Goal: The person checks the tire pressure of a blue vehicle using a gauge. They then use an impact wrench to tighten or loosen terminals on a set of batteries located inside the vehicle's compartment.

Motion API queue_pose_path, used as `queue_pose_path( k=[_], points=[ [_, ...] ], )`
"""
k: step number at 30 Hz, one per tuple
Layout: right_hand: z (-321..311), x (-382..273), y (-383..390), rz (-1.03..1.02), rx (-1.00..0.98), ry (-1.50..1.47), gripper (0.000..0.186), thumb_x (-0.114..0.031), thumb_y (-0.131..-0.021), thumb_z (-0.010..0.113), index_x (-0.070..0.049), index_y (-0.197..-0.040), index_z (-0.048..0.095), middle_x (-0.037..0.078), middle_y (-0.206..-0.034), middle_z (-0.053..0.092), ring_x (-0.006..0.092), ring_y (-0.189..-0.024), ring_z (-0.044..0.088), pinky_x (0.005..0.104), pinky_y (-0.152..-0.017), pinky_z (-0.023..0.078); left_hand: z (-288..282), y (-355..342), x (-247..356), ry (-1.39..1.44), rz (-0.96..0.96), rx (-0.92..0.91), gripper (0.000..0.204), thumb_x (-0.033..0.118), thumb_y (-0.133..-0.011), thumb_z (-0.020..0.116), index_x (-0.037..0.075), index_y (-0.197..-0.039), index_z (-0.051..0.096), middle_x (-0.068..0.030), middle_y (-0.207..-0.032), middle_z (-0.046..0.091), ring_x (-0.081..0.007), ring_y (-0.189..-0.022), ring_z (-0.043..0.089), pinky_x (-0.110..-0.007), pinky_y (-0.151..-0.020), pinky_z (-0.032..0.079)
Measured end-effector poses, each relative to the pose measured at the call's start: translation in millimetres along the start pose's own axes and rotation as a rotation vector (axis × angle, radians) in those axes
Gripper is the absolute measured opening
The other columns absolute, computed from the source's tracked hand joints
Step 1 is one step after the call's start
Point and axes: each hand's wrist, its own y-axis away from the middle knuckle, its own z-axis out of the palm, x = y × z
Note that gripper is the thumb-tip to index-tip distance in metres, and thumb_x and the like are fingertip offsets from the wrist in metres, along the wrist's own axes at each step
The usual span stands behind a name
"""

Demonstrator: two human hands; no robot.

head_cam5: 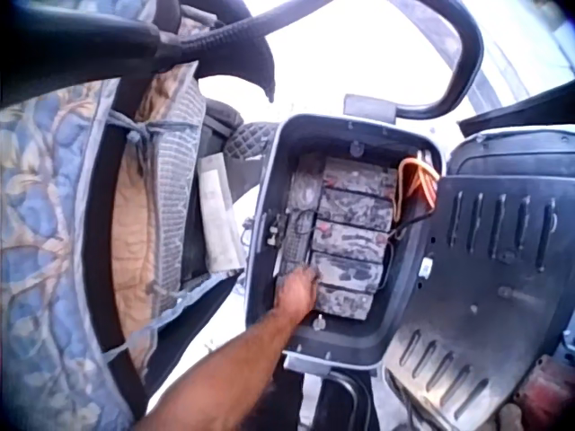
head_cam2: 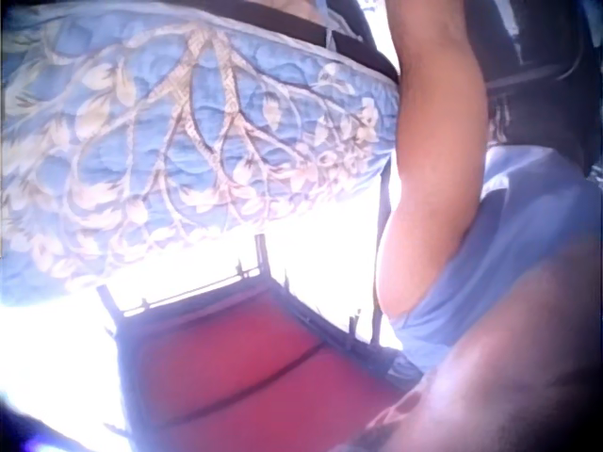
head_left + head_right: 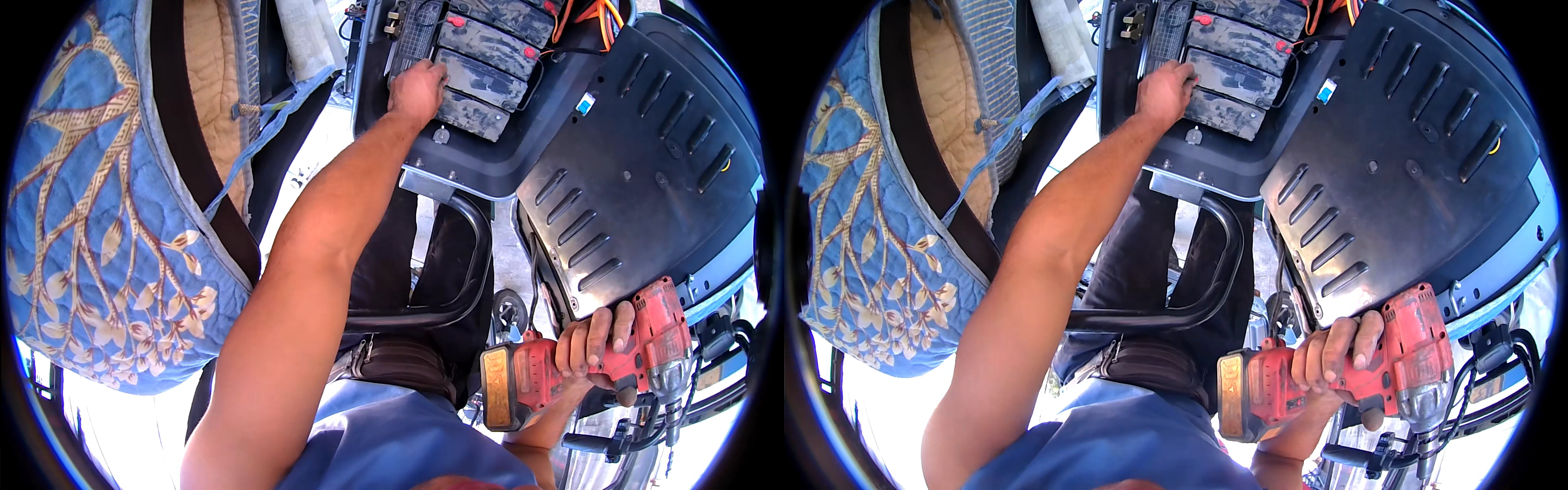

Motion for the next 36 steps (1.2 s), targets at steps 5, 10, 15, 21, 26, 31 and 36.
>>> queue_pose_path(
  k=[5,10,15,21,26,31,36],
  points=[
    [-3.2,0.6,-1.4,-0.004,-0.040,-0.002,0.071,-0.032,-0.065,0.098,-0.009,-0.108,0.046,0.013,-0.090,0.057,0.0229,-0.065,0.061,0.0369,-0.057,0.050,4.1,-7.8,-14.7,0.066,-0.019,-0.040,0.018,0.024,-0.087,0.076,0.010,-0.097,0.070,-0.0120,-0.090,0.070,-0.0323,-0.082,0.069,-0.042,-0.075,0.056],
    [-1.8,2.3,3.2,-0.017,-0.015,-0.026,0.070,-0.029,-0.064,0.098,-0.008,-0.107,0.046,0.014,-0.089,0.057,0.0242,-0.066,0.061,0.0383,-0.056,0.051,-17.4,-44.5,-20.5,0.128,-0.276,-0.288,0.039,0.039,-0.075,0.088,0.008,-0.089,0.070,-0.0103,-0.084,0.073,-0.0247,-0.078,0.070,-0.040,-0.077,0.056],
    [-6.7,6.6,-2.1,-0.056,-0.045,-0.013,0.066,-0.022,-0.063,0.097,-0.008,-0.103,0.047,0.012,-0.086,0.059,0.0212,-0.060,0.062,0.0351,-0.050,0.053,-20.2,-38.1,-12.9,-0.011,-0.330,-0.231,0.048,0.049,-0.072,0.087,0.007,-0.085,0.069,-0.0119,-0.086,0.073,-0.0301,-0.082,0.071,-0.041,-0.079,0.055],
    [-2.1,7.4,1.6,-0.044,-0.056,-0.021,0.072,-0.025,-0.059,0.100,-0.008,-0.106,0.048,0.014,-0.092,0.058,0.0245,-0.066,0.061,0.0389,-0.056,0.051,-4.6,5.6,-16.4,0.217,-0.273,-0.168,0.031,0.031,-0.079,0.083,0.006,-0.095,0.071,-0.0101,-0.087,0.073,-0.0259,-0.083,0.071,-0.038,-0.081,0.055],
    [-5.3,7.9,3.5,-0.065,-0.046,0.001,0.071,-0.025,-0.060,0.099,-0.008,-0.105,0.048,0.014,-0.092,0.058,0.0243,-0.065,0.061,0.0386,-0.056,0.050,-7.4,4.7,-26.4,0.263,-0.175,-0.208,0.027,0.026,-0.082,0.080,0.007,-0.099,0.071,-0.0094,-0.087,0.073,-0.0272,-0.083,0.070,-0.039,-0.080,0.055],
    [-9.3,9.1,2.8,-0.101,-0.074,0.008,0.071,-0.024,-0.059,0.100,-0.007,-0.104,0.048,0.014,-0.086,0.056,0.0240,-0.061,0.059,0.0372,-0.052,0.049,-4.3,7.8,-27.7,0.114,-0.055,-0.189,0.028,0.025,-0.085,0.075,0.014,-0.110,0.070,-0.0114,-0.114,0.070,-0.0332,-0.106,0.066,-0.043,-0.090,0.053],
    [-11.1,-0.8,0.0,-0.048,-0.066,0.071,0.069,-0.018,-0.059,0.099,-0.007,-0.104,0.048,0.015,-0.087,0.058,0.0249,-0.061,0.063,0.0375,-0.055,0.054,1.7,2.0,-26.5,0.138,-0.178,-0.228,0.026,0.029,-0.081,0.080,0.013,-0.100,0.073,-0.0119,-0.100,0.074,-0.0324,-0.098,0.069,-0.041,-0.088,0.054]
  ],
)
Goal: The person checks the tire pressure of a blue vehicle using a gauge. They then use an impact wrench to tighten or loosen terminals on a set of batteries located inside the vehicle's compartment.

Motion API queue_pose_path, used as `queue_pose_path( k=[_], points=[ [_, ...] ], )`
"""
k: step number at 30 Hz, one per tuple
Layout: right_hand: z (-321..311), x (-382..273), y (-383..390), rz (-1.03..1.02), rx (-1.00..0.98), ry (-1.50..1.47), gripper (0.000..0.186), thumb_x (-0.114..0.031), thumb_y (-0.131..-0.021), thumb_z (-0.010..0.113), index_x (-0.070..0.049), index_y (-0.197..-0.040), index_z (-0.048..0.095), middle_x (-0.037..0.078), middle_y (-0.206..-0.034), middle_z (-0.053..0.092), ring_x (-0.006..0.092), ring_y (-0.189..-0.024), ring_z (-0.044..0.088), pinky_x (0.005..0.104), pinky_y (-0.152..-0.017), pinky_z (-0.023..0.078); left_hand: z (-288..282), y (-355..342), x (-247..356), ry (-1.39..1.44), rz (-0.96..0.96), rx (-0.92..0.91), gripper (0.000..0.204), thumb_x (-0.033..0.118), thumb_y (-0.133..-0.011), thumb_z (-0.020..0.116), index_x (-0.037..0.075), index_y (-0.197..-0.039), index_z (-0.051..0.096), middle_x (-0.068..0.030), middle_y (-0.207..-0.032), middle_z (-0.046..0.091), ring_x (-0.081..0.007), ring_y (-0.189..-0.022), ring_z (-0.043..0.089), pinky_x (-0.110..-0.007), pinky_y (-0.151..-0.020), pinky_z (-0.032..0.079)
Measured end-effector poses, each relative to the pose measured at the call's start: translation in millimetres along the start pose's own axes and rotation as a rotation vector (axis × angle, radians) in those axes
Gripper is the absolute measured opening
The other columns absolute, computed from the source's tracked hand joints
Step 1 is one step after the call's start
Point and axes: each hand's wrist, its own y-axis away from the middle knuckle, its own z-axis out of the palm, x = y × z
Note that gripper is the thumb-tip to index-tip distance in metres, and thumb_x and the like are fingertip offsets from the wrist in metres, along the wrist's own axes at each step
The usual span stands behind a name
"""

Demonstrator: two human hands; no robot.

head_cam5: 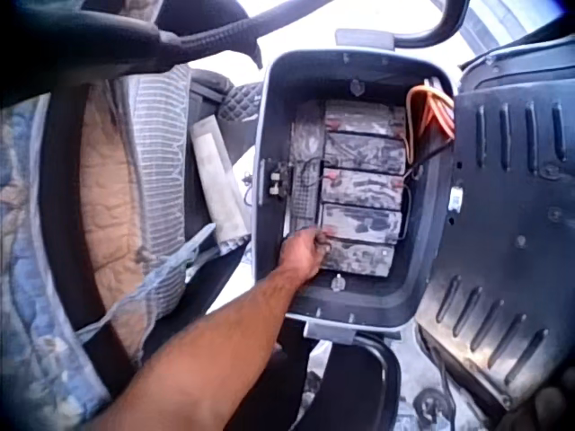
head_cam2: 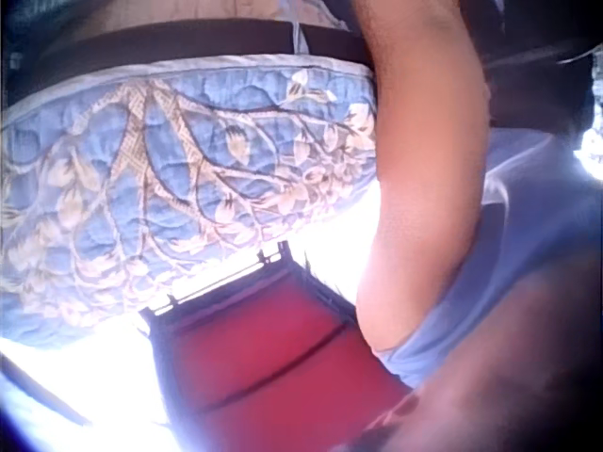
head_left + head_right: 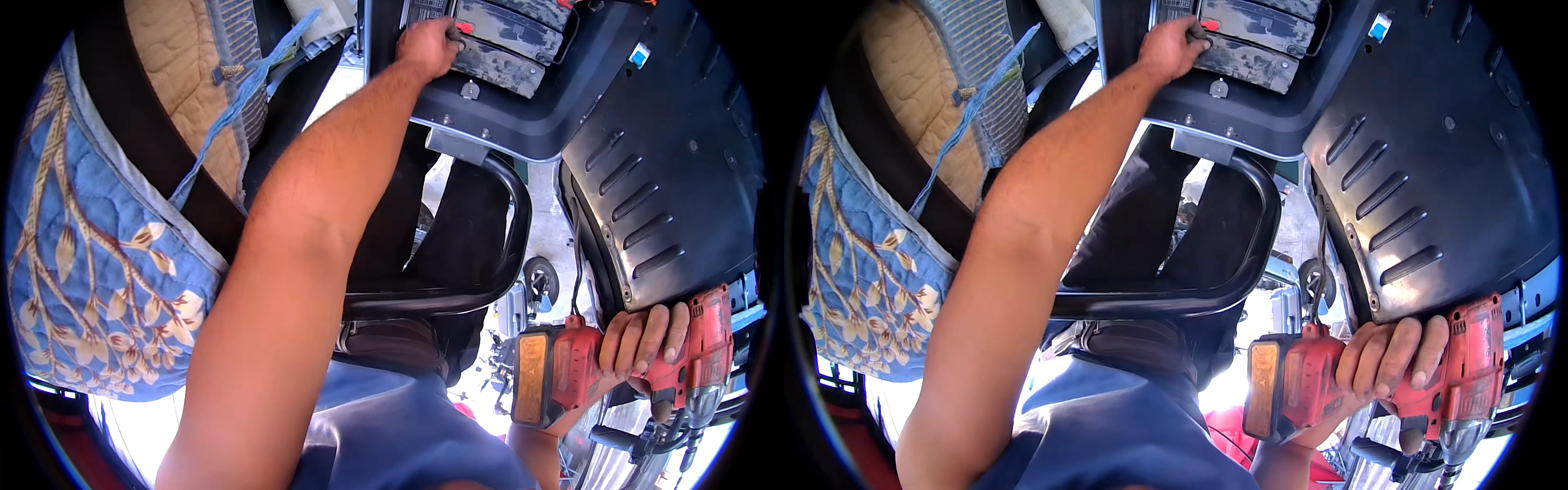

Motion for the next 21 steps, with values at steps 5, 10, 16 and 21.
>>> queue_pose_path(
  k=[5,10,16,21],
  points=[
    [-6.0,1.3,2.4,0.007,-0.031,-0.023,0.070,-0.018,-0.058,0.099,-0.007,-0.104,0.048,0.016,-0.087,0.058,0.0273,-0.063,0.065,0.0395,-0.057,0.056,-13.0,-13.1,11.4,-0.119,-0.121,-0.103,0.026,0.031,-0.080,0.082,0.014,-0.098,0.074,-0.0091,-0.099,0.075,-0.0275,-0.097,0.070,-0.039,-0.088,0.054],
    [-6.3,1.1,0.4,0.027,-0.072,-0.011,0.071,-0.018,-0.056,0.099,-0.007,-0.104,0.048,0.016,-0.086,0.059,0.0274,-0.063,0.065,0.0404,-0.057,0.056,-9.3,-28.1,-2.9,-0.044,-0.146,-0.165,0.028,0.028,-0.079,0.085,0.009,-0.097,0.072,-0.0095,-0.087,0.074,-0.0237,-0.078,0.071,-0.038,-0.076,0.057],
    [-7.1,2.8,4.8,-0.008,-0.037,0.002,0.070,-0.018,-0.057,0.099,-0.007,-0.103,0.048,0.016,-0.086,0.059,0.0265,-0.063,0.065,0.0394,-0.056,0.055,-12.2,-24.4,1.4,0.012,-0.181,-0.190,0.029,0.027,-0.077,0.086,0.008,-0.094,0.071,-0.0091,-0.082,0.073,-0.0217,-0.074,0.071,-0.038,-0.072,0.057],
    [-3.3,3.3,-0.7,-0.005,-0.053,0.007,0.071,-0.018,-0.056,0.100,-0.007,-0.103,0.048,0.015,-0.087,0.057,0.0256,-0.063,0.064,0.0379,-0.057,0.054,-10.0,-11.2,7.1,-0.154,-0.132,-0.044,0.036,0.039,-0.076,0.085,0.012,-0.096,0.073,-0.0113,-0.094,0.075,-0.0287,-0.094,0.071,-0.042,-0.085,0.055]
  ],
)
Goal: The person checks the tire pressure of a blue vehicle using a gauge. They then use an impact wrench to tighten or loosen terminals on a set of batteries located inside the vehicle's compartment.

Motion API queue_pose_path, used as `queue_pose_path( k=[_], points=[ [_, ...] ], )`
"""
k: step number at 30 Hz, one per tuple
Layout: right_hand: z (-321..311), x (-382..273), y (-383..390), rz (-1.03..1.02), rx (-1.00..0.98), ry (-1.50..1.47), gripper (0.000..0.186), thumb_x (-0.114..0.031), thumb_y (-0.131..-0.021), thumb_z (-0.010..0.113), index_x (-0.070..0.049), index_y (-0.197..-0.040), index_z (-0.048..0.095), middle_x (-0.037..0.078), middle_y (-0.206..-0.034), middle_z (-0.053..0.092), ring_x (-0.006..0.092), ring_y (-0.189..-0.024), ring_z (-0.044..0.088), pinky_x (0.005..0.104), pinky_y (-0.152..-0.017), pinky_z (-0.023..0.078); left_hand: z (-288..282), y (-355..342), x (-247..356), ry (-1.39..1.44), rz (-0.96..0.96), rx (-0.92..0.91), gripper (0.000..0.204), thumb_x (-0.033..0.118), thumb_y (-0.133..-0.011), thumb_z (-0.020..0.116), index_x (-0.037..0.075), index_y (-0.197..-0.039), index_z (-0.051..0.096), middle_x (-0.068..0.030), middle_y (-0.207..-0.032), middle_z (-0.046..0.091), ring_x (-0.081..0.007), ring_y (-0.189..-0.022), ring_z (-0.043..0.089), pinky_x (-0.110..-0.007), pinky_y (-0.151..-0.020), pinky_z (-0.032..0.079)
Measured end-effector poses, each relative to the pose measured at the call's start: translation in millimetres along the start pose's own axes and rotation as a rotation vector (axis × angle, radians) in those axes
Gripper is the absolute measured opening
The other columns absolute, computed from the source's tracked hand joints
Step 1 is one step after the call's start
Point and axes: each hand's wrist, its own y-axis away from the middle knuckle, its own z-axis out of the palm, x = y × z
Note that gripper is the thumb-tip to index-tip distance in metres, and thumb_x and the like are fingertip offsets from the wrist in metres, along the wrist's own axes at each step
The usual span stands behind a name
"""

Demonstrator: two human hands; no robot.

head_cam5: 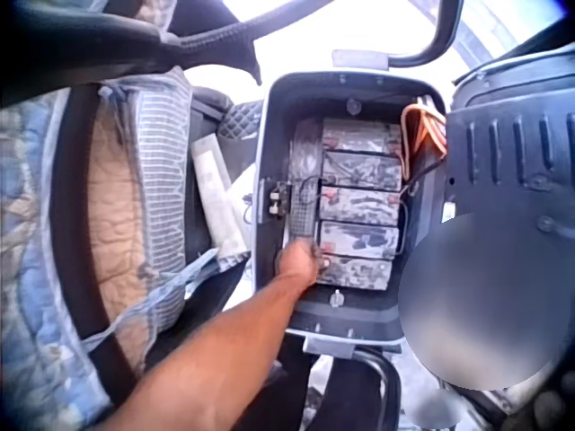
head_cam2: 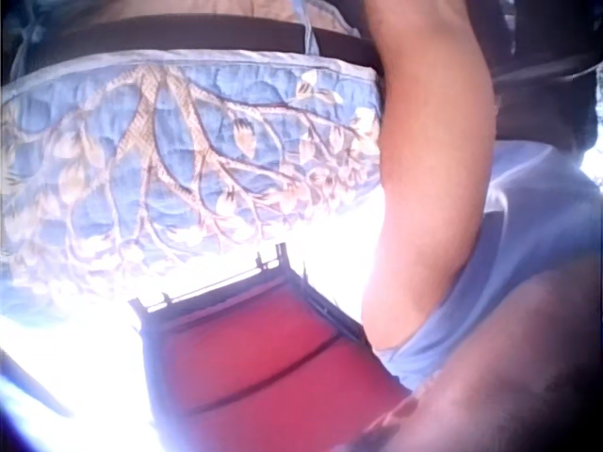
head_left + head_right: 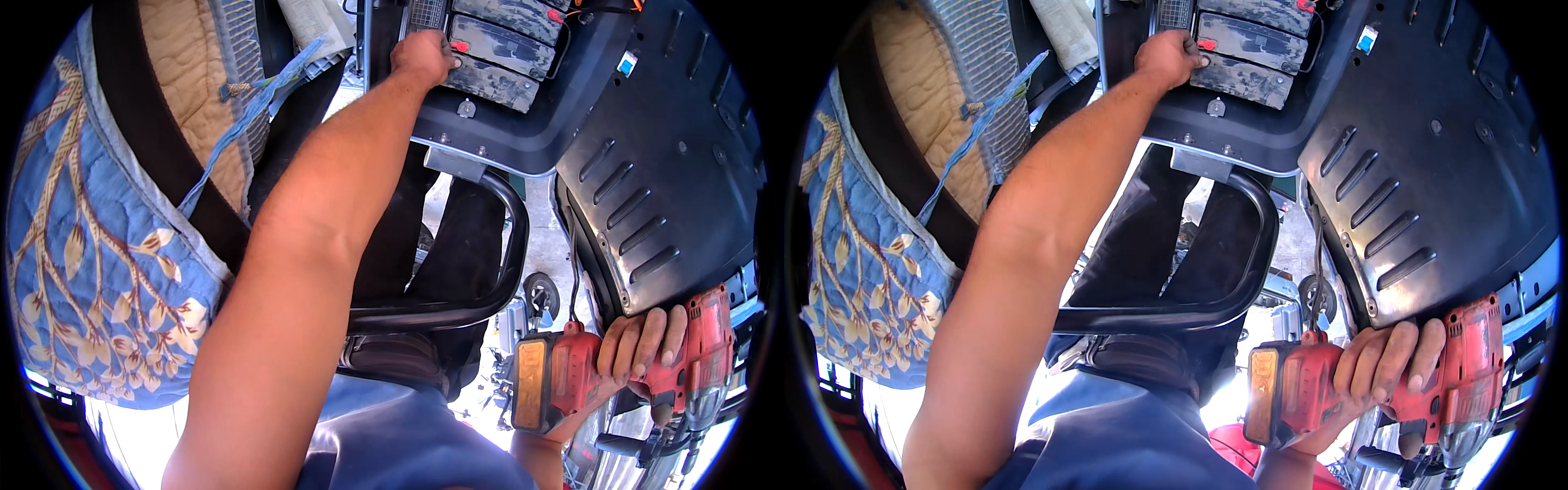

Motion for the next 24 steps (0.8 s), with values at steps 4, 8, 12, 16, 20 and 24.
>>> queue_pose_path(
  k=[4,8,12,16,20,24],
  points=[
    [0.9,1.9,2.5,-0.021,0.012,-0.016,0.071,-0.017,-0.055,0.100,-0.007,-0.103,0.048,0.014,-0.086,0.056,0.0254,-0.063,0.063,0.0374,-0.057,0.053,4.4,33.3,11.1,0.004,-0.039,-0.040,0.050,0.050,-0.074,0.084,0.010,-0.101,0.071,-0.0121,-0.103,0.075,-0.0325,-0.103,0.070,-0.044,-0.090,0.054],
    [0.0,0.2,2.8,-0.007,0.010,0.009,0.071,-0.017,-0.055,0.100,-0.007,-0.103,0.048,0.014,-0.086,0.057,0.0251,-0.063,0.064,0.0375,-0.057,0.053,5.7,37.7,26.3,-0.053,-0.147,0.051,0.072,0.060,-0.073,0.081,0.004,-0.115,0.063,-0.0181,-0.111,0.072,-0.0353,-0.108,0.069,-0.046,-0.093,0.053],
    [0.7,0.2,5.0,-0.008,0.031,0.043,0.070,-0.016,-0.057,0.099,-0.007,-0.104,0.049,0.015,-0.087,0.059,0.0258,-0.064,0.065,0.0388,-0.058,0.055,18.2,16.9,20.0,0.060,-0.198,0.090,0.074,0.064,-0.075,0.079,0.004,-0.115,0.063,-0.0218,-0.112,0.071,-0.0371,-0.109,0.068,-0.047,-0.094,0.053],
    [-3.8,-3.9,4.6,0.014,0.006,0.056,0.068,-0.014,-0.057,0.099,-0.008,-0.104,0.050,0.016,-0.087,0.060,0.0275,-0.065,0.067,0.0404,-0.059,0.057,22.8,12.6,1.2,0.091,-0.041,0.053,0.068,0.056,-0.077,0.081,0.004,-0.116,0.061,-0.0197,-0.113,0.071,-0.0379,-0.111,0.067,-0.048,-0.096,0.052],
    [-3.9,-3.6,7.4,0.008,0.017,0.056,0.068,-0.014,-0.056,0.099,-0.008,-0.103,0.051,0.016,-0.086,0.060,0.0275,-0.065,0.067,0.0406,-0.059,0.057,25.8,12.5,-8.4,0.131,0.045,0.064,0.062,0.049,-0.074,0.086,0.003,-0.105,0.057,-0.0174,-0.101,0.071,-0.0364,-0.100,0.069,-0.045,-0.089,0.053],
    [-4.4,-3.3,5.3,0.012,0.008,0.062,0.069,-0.015,-0.057,0.099,-0.008,-0.104,0.050,0.016,-0.087,0.060,0.0273,-0.066,0.067,0.0403,-0.060,0.057,24.1,11.8,-13.8,0.133,0.093,0.046,0.061,0.045,-0.073,0.088,0.004,-0.105,0.056,-0.0170,-0.101,0.071,-0.0366,-0.100,0.069,-0.044,-0.089,0.053]
  ],
)
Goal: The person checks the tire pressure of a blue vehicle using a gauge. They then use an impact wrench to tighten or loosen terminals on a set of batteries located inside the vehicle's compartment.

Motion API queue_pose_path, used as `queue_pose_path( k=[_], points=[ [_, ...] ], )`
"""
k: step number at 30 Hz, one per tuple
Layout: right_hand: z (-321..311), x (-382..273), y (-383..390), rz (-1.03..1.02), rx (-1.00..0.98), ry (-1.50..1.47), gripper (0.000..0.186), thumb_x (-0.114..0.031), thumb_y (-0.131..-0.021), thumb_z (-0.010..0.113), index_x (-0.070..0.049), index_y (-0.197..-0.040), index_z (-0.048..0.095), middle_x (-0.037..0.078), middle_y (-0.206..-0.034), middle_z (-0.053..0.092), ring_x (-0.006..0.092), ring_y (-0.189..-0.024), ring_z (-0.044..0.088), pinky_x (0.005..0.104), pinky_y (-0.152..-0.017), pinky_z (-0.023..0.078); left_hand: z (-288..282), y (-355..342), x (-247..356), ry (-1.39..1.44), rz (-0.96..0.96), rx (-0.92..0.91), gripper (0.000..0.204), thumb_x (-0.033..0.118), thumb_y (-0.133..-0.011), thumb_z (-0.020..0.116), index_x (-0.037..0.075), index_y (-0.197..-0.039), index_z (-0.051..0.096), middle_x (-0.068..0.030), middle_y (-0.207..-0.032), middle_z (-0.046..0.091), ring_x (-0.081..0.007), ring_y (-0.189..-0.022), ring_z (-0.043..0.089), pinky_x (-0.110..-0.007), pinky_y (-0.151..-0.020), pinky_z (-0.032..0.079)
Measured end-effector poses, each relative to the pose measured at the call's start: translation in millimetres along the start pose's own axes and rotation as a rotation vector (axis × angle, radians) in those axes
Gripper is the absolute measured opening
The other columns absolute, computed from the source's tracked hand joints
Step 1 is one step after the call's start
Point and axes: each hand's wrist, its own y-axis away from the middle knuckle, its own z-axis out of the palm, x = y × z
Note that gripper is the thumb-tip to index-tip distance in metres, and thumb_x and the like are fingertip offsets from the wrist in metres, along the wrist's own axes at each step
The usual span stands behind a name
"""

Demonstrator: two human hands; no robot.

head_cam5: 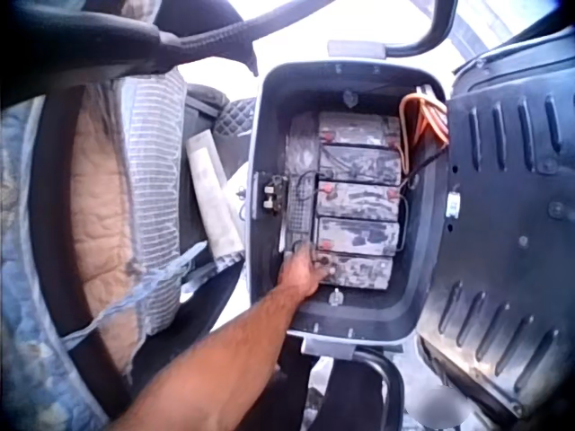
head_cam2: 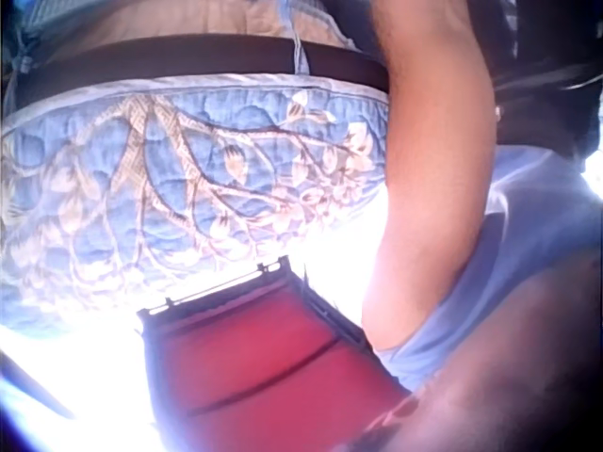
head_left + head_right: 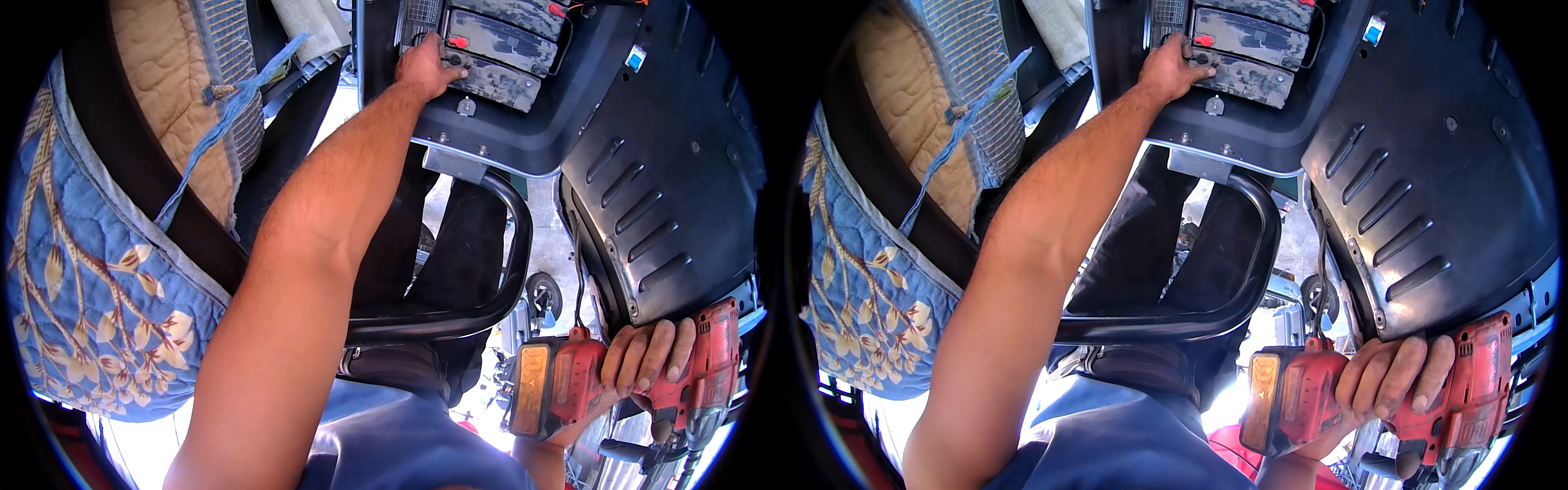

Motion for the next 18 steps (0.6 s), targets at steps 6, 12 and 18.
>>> queue_pose_path(
  k=[6,12,18],
  points=[
    [-0.2,-0.1,1.0,-0.002,-0.018,0.004,0.069,-0.016,-0.057,0.099,-0.008,-0.105,0.050,0.016,-0.088,0.061,0.0275,-0.067,0.068,0.0404,-0.061,0.057,-1.8,-1.2,10.2,-0.026,-0.098,0.015,0.067,0.060,-0.075,0.080,0.003,-0.106,0.060,-0.0177,-0.102,0.071,-0.0361,-0.103,0.068,-0.045,-0.093,0.052],
    [2.7,1.2,-2.2,-0.015,-0.001,-0.023,0.068,-0.016,-0.058,0.099,-0.007,-0.104,0.050,0.017,-0.087,0.059,0.0283,-0.066,0.067,0.0414,-0.060,0.056,-11.0,-6.5,35.7,-0.147,-0.239,-0.005,0.079,0.071,-0.082,0.064,0.000,-0.116,0.066,-0.0226,-0.112,0.071,-0.0375,-0.110,0.067,-0.047,-0.096,0.052],
    [3.3,4.3,-0.9,-0.035,0.004,-0.067,0.067,-0.015,-0.060,0.098,-0.006,-0.103,0.049,0.019,-0.088,0.058,0.0285,-0.065,0.064,0.0424,-0.058,0.054,-4.2,14.8,71.7,-0.128,0.012,0.099,0.044,0.047,-0.096,0.055,0.004,-0.104,0.063,-0.0224,-0.093,0.073,-0.0411,-0.089,0.071,-0.052,-0.081,0.056]
  ],
)
